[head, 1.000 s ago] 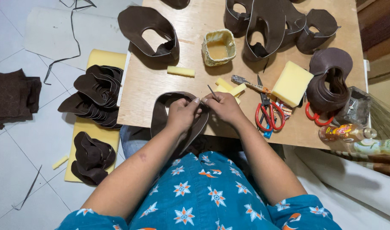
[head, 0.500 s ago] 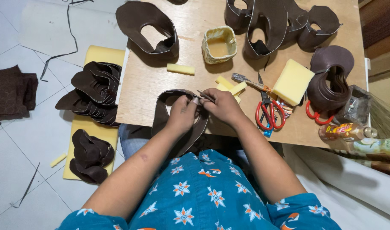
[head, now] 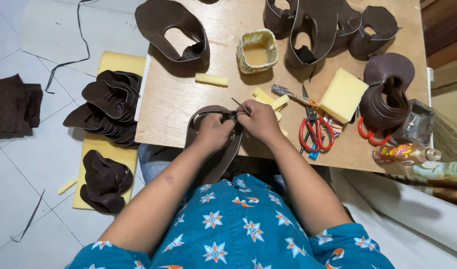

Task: The person assembles brown curved parts by inserting yellow foam pieces into them. They use a brush to apply adhesive and a metal tool to press the foam into place, repeating the process for multiple parts.

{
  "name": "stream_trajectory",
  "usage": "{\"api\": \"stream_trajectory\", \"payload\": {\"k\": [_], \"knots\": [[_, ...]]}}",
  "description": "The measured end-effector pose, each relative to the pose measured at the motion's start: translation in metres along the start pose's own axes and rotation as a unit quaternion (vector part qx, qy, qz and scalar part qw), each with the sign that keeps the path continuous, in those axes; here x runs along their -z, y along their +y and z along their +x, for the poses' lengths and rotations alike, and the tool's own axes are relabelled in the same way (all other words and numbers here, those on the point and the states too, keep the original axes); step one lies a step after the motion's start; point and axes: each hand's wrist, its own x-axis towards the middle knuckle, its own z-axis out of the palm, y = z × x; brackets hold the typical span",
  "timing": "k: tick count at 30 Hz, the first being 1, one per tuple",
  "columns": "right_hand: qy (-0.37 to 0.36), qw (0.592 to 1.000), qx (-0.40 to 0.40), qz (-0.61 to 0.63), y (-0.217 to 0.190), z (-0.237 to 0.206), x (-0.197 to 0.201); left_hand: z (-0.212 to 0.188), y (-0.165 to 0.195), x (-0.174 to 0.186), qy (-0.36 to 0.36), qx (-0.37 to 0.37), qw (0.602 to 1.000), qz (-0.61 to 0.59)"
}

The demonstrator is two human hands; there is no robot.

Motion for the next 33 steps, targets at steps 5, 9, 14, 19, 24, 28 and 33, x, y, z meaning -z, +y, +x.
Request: {"api": "stream_trajectory", "payload": {"k": [5,9,14,19,24,28,33], "knots": [[-0.094,0.972,-0.161,0.143,-0.01,0.002,0.014,0.002,0.0,0.006,0.035,0.02,0.999,-0.033],[-0.139,0.938,-0.16,0.274,-0.006,-0.007,0.036,-0.002,-0.003,0.006,0.057,0.024,0.993,-0.101],[-0.099,0.893,-0.175,0.404,-0.01,-0.025,0.046,-0.003,-0.003,-0.001,0.056,0.017,0.983,-0.175],[-0.116,0.844,-0.117,0.51,-0.019,-0.037,0.056,0.002,0.005,-0.006,0.051,0.049,0.982,-0.172],[0.004,0.925,-0.07,0.374,-0.018,-0.037,0.044,0.012,0.012,-0.007,0.054,0.092,0.99,-0.094],[0.016,0.966,-0.029,0.256,-0.011,-0.034,0.033,0.019,0.011,-0.009,0.053,0.103,0.989,-0.087],[-0.013,0.969,0.006,0.247,0.002,-0.029,0.021,0.023,0.007,-0.009,0.078,0.064,0.994,-0.036]]}}
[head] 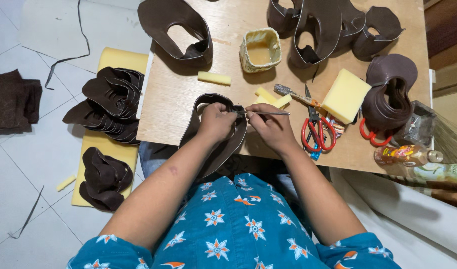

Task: The person assembles brown curved parts by inserting yellow foam pieces into them. They use a brush to apply adhesive and a metal tool to press the foam into place, repeating the process for multiple parts.

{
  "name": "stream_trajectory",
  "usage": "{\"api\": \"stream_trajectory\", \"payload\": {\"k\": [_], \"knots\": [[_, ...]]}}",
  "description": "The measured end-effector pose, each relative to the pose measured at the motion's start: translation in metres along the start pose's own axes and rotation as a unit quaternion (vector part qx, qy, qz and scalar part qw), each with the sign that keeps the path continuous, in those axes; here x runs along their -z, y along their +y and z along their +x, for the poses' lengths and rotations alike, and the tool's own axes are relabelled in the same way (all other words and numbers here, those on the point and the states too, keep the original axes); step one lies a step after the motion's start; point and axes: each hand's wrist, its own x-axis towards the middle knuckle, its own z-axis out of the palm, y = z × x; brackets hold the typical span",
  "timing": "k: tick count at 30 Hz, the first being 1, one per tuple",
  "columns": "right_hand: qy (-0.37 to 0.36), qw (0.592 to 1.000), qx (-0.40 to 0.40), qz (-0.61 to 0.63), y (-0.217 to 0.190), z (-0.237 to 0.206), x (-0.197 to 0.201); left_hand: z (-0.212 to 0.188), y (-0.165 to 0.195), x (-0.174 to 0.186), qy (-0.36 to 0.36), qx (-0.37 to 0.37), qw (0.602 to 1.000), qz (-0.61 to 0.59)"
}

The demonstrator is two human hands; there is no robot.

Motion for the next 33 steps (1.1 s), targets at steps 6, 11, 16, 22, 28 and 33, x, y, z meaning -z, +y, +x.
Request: {"api": "stream_trajectory", "payload": {"k": [6,11,16,22,28,33], "knots": [[0.015,0.975,0.152,-0.163,0.011,0.006,0.001,0.0,-0.002,0.004,-0.031,0.011,0.999,0.015],[0.038,0.98,0.125,-0.151,0.004,0.005,0.0,-0.005,-0.002,0.008,-0.029,-0.005,0.999,0.024],[0.014,0.981,0.104,-0.163,-0.001,0.002,0.0,-0.01,-0.004,0.009,-0.033,0.003,0.999,-0.025],[0.033,0.979,0.112,-0.167,0.005,0.01,-0.01,0.002,-0.003,0.013,-0.046,0.015,0.998,0.032],[0.058,0.983,0.115,-0.132,-0.003,0.009,-0.005,0.014,-0.001,0.014,-0.054,-0.004,0.998,0.03],[0.04,0.96,0.203,-0.191,-0.009,0.007,-0.004,0.018,-0.001,0.013,-0.08,0.012,0.997,-0.014]]}}
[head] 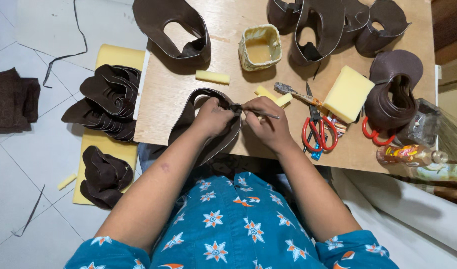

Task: The person assembles brown curved parts by inserting yellow foam pieces into them. They use a brush to apply adhesive and a metal tool to press the foam into place, repeating the process for multiple parts.

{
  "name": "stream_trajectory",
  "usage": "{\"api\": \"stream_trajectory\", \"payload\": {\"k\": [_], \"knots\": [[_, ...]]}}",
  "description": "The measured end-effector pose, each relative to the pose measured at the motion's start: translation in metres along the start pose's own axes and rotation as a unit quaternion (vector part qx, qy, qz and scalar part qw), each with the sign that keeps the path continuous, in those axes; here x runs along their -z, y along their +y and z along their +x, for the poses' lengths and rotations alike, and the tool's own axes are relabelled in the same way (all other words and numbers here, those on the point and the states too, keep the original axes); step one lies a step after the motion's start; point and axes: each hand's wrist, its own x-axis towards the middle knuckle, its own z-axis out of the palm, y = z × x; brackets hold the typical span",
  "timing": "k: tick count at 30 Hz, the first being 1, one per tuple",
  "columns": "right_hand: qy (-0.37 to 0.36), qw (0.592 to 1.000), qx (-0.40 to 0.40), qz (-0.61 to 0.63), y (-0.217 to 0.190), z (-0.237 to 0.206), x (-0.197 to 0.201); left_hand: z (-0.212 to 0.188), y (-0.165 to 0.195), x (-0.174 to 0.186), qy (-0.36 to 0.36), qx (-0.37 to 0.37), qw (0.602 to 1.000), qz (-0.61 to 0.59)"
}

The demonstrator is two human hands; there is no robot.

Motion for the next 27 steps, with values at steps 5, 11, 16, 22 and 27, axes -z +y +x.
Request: {"api": "stream_trajectory", "payload": {"k": [5,11,16,22,27], "knots": [[-0.032,0.995,-0.086,0.036,0.001,0.004,0.002,-0.004,0.004,0.004,-0.012,-0.013,1.0,-0.003],[-0.026,0.996,-0.065,0.053,0.001,0.003,0.0,-0.012,0.01,0.008,-0.022,0.007,1.0,-0.008],[-0.071,0.992,-0.094,0.049,0.003,0.006,0.001,-0.006,0.002,0.007,-0.031,-0.017,0.999,0.001],[-0.045,0.994,-0.072,0.066,0.002,0.005,0.002,-0.008,0.001,0.007,-0.028,-0.023,0.999,0.035],[-0.051,0.998,-0.015,0.028,0.01,0.003,-0.005,-0.009,-0.002,0.005,-0.034,-0.03,0.999,0.005]]}}
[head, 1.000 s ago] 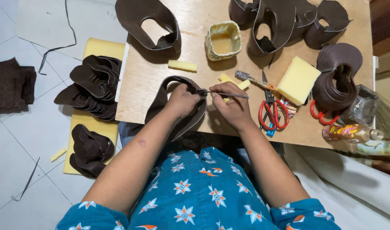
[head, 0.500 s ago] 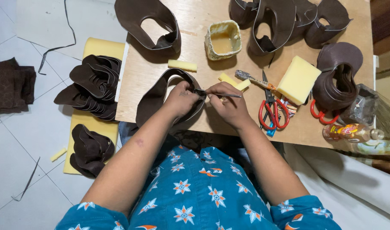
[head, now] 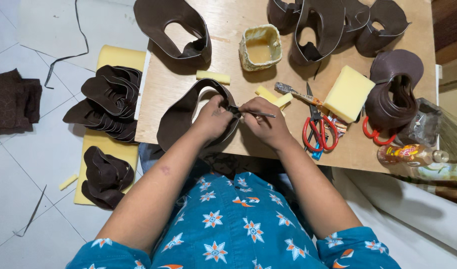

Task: The person assembles brown curved parts by inserting yellow foam pieces into them. They use a brush to apply adhesive and a metal tool to press the foam into place, repeating the process for multiple parts.

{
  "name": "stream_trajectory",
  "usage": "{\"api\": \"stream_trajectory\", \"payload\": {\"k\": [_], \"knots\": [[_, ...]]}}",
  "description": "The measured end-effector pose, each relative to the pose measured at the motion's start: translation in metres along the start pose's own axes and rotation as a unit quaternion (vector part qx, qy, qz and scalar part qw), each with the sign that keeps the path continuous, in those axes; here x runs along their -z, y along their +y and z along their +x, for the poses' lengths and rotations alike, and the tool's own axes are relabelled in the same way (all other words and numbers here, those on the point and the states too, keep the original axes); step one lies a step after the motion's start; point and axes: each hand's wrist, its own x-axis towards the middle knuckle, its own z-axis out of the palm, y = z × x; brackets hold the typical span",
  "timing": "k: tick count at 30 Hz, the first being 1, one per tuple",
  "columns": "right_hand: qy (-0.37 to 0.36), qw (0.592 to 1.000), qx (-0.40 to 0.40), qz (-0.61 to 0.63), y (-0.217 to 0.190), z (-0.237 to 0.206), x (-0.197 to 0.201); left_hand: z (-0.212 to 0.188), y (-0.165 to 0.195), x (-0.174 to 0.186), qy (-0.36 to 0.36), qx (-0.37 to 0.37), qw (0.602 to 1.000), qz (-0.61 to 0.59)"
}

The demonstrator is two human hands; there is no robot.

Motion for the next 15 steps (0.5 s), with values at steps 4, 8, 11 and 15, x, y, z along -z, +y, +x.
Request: {"api": "stream_trajectory", "payload": {"k": [4,8,11,15], "knots": [[-0.042,0.996,-0.07,0.048,0.009,0.0,0.002,0.004,-0.002,0.003,-0.017,-0.04,0.999,0.002],[-0.063,0.993,-0.081,0.06,0.007,0.001,0.004,0.003,0.0,0.008,-0.011,-0.037,0.998,0.05],[-0.034,0.996,-0.073,0.047,-0.001,0.001,0.005,-0.002,0.001,0.009,-0.016,-0.043,0.998,0.05],[0.043,0.992,-0.096,0.068,-0.014,-0.006,0.001,-0.008,-0.001,0.007,-0.006,-0.029,0.999,0.013]]}}
